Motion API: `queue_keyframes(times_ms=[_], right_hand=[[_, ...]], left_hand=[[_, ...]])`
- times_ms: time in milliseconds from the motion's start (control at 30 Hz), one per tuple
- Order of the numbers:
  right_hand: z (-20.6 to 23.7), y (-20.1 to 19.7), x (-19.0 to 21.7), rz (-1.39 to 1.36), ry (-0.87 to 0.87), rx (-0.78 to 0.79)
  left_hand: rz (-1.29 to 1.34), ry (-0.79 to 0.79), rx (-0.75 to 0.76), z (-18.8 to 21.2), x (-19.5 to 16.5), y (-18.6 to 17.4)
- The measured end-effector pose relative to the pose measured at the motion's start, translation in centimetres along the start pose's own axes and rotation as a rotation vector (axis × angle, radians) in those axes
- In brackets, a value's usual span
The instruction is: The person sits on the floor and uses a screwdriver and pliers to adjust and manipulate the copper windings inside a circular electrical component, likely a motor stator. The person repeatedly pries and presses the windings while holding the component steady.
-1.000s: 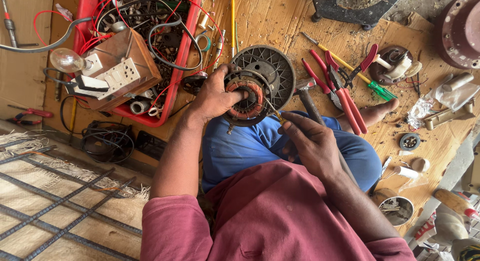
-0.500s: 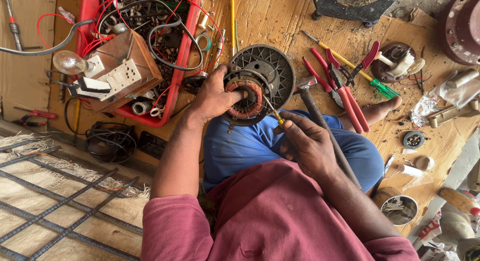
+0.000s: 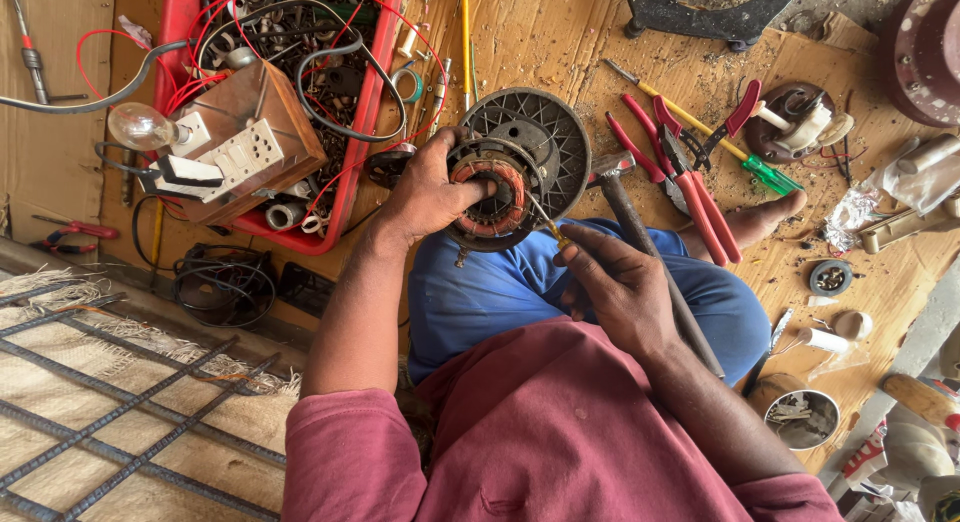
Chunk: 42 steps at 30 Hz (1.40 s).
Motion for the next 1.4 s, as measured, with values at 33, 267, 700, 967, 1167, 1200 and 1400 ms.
queue_keyframes(times_ms=[33, 267, 700, 967, 1167, 1200, 1400], right_hand=[[-0.1, 0.0, 0.0, 0.003, 0.000, 0.004], [-0.3, 0.1, -0.5, -0.061, 0.044, 0.022], [-0.4, 0.5, -0.9, -0.037, 0.028, -0.005], [-0.2, 1.0, -0.4, -0.023, 0.009, -0.032], [0.1, -0.4, -0.4, -0.064, 0.001, -0.012], [0.1, -0.5, -0.5, -0.054, -0.001, -0.013], [-0.1, -0.2, -1.0, -0.091, 0.030, 0.021]], left_hand=[[-0.005, 0.002, -0.002, 0.0, 0.0, 0.0], [0.003, -0.005, 0.002, 0.1, -0.2, -0.3], [0.026, -0.020, -0.003, 0.3, -0.1, -0.3], [0.009, -0.033, -0.005, 0.1, -0.2, -0.5], [-0.005, -0.002, 0.000, 0.2, -0.2, -0.4], [-0.007, 0.016, -0.003, 0.2, -0.2, -0.4], [0.004, 0.004, -0.005, 0.2, -0.1, -0.3]])
Point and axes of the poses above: each hand's wrist, its own z-axis away from the middle knuckle, its own y-axis out of the palm, x = y × z, the point moved 5 cm from there along -z, towards the middle knuckle, and after that the axes turned 15 degrees about -x, right-handed, at the moved point
